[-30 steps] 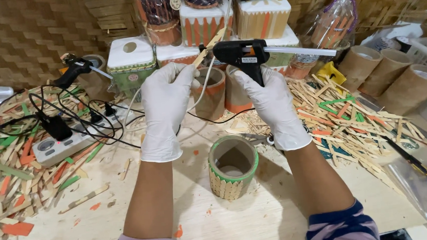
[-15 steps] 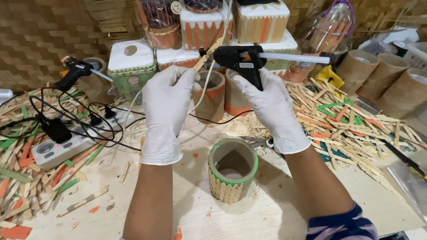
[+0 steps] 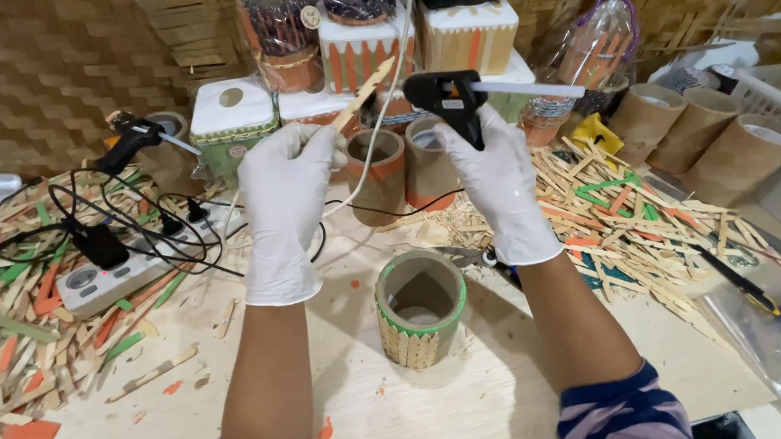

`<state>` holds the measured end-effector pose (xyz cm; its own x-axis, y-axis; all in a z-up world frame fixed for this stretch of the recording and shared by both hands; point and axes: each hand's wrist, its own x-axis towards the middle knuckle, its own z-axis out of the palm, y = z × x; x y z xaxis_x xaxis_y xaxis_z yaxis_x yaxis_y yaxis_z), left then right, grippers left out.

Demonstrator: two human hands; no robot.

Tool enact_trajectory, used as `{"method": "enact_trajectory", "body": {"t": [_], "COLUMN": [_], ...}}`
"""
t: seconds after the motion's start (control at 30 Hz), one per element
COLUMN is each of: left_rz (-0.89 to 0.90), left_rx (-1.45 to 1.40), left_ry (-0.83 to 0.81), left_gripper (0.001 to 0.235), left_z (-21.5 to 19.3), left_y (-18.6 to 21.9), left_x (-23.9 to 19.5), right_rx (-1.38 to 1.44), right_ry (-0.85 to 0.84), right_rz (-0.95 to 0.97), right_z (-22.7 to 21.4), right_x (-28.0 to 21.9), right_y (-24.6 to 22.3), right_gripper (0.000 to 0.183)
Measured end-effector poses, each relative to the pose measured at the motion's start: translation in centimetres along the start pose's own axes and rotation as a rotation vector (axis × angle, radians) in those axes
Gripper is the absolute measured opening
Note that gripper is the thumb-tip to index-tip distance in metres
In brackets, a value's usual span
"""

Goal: Decorating a cardboard tube by gluing small wooden sticks around its exterior using a hot glue gun and trimming them with scissors.

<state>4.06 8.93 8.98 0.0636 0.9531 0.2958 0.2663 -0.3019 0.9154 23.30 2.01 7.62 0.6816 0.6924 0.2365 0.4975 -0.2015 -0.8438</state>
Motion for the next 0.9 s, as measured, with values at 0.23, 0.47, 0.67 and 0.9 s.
{"method": "enact_trajectory", "body": {"t": [0.23, 0.47, 0.67, 0.9], "left_rz": [0.031, 0.010, -0.009, -0.048], "left_rx": [-0.042, -0.065, -0.102, -0.076], "left_ry": [0.049, 0.021, 0.001, -0.030], "left_gripper": [0.011, 0.010, 0.011, 0.012], "left_z": [-1.9, -1.5, -0.7, -0.8], "left_y": [0.4, 1.0, 0.7, 1.0], "left_x": [0.0, -0.4, -0.1, -0.4], "right_rx": [0.187, 0.958, 1.064, 0.967], "right_ry": [0.001, -0.276, -0.456, -0.523], "right_rz": [0.183, 0.423, 0.473, 0.310], "right_z": [3.4, 4.5, 3.2, 4.3], "right_x": [6.7, 6.7, 5.6, 7.1], "right_y": [5.8, 8.1, 6.5, 8.8], "right_gripper": [0.086, 0.024, 0.024, 0.017]}}
